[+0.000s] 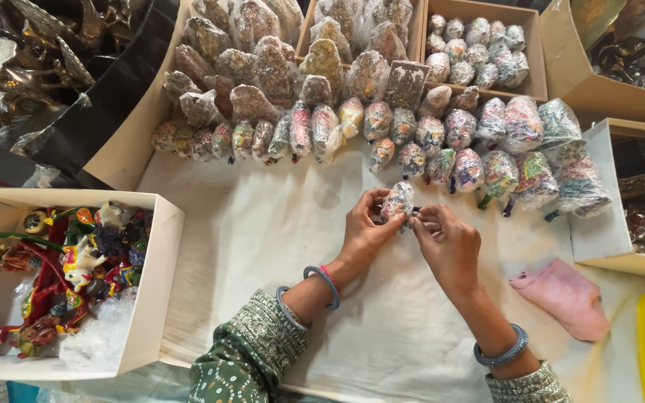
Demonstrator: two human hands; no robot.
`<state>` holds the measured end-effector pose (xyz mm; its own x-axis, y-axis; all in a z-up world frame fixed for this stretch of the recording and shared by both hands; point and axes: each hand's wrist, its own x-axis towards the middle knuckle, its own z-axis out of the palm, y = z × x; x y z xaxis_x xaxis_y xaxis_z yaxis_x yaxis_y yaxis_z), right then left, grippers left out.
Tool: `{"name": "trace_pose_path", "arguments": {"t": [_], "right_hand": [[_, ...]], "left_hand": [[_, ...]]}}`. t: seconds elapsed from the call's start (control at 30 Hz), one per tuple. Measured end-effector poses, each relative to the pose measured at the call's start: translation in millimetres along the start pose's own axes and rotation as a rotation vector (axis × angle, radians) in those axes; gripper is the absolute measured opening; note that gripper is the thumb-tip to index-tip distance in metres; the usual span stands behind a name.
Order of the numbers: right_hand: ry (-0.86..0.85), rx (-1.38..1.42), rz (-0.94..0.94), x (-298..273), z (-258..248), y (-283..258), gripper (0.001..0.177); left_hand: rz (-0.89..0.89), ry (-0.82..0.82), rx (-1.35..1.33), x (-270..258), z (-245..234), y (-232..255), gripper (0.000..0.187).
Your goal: The person cleans decorative animal figurines using a pink cloth by hand, handling them one at a time and placing them into a white box.
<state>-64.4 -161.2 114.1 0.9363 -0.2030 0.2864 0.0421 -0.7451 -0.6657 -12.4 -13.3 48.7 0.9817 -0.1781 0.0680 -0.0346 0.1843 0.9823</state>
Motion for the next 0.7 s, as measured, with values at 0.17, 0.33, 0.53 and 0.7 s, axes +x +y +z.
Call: {"name": "trace_pose_path", "arguments": {"t": [0.17, 0.33, 0.53, 0.7], "right_hand": [[0.005, 0.025, 0.08, 7.3, 0.5, 19.8, 0.028], [0.08, 0.411, 0.064, 6.5, -1.7, 35.6, 0.016], [0.172, 0.298, -0.306, -2.1, -6.2, 3.5, 0.012], [0.137, 0.214, -0.414, -6.0, 6.7, 9.7, 0.029]], "left_hand": [[-0.124, -0.105, -0.357, 6.0, -7.0, -14.1, 0.047], [-0.173, -0.105, -0.432, 9.5, -10.7, -17.3, 0.047], [-0.219, -0.087, -0.453, 10.6, -11.7, -20.2, 0.047], [-0.23, -0.102, -0.477, 11.2, -11.5, -19.1, 0.047]]}}
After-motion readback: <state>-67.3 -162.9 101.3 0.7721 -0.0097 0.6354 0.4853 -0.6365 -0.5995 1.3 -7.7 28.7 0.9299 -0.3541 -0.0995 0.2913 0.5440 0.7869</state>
